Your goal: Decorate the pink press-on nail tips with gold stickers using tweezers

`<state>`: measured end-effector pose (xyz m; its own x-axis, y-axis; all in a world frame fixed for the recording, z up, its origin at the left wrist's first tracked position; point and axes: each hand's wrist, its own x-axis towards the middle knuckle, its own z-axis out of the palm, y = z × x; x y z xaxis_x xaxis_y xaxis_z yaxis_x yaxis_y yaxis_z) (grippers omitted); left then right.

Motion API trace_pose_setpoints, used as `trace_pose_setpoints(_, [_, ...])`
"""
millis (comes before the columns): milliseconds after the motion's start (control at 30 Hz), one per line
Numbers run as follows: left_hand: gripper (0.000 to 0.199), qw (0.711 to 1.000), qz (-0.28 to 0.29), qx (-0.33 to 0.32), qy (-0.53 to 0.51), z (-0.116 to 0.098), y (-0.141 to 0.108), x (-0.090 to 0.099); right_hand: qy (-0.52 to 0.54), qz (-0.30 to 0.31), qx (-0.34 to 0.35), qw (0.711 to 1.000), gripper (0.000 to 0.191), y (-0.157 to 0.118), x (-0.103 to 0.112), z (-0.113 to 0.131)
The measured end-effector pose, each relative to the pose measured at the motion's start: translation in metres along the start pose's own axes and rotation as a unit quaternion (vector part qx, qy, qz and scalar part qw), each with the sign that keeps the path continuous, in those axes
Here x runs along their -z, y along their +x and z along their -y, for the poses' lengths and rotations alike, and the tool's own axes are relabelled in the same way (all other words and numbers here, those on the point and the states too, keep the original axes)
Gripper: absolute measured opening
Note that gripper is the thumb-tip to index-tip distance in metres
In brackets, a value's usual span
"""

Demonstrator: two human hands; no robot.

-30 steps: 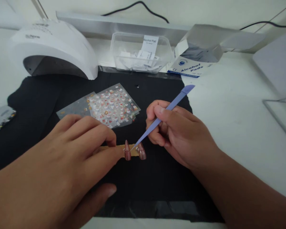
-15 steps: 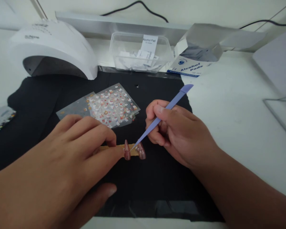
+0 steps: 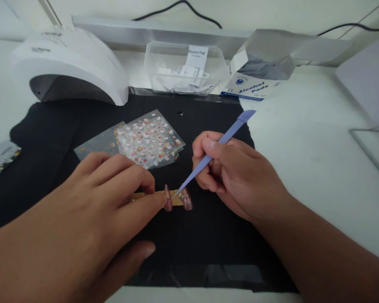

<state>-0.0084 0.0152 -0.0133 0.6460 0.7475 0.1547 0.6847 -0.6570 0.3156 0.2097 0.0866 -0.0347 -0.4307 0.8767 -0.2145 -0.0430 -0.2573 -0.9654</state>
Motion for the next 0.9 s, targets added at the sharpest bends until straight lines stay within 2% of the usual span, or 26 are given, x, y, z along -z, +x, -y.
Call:
trace_pose_setpoints(333, [0.051,1.000,0.020,0.008,-0.010,-0.001,-0.001,0.000,-0.007,-0.009,-0.004,1.000,0.028,-0.002,-0.002,0.000])
trace_pose_setpoints(433, [0.050,0.999,0.031,0.029,-0.021,-0.003,-0.001,0.001,0.005,-0.016,-0.008,1.000,0.027,-0.001,-0.002,0.001])
trace_pose_setpoints(633, [0.051,0.998,0.038,0.037,-0.020,-0.005,0.000,0.004,0.071,-0.026,-0.014,0.997,0.024,0.001,0.002,0.003])
trace_pose_setpoints(900, [0.055,0.998,0.060,0.015,-0.010,-0.004,0.005,-0.001,0.159,-0.055,0.035,0.985,0.032,0.000,0.009,0.006])
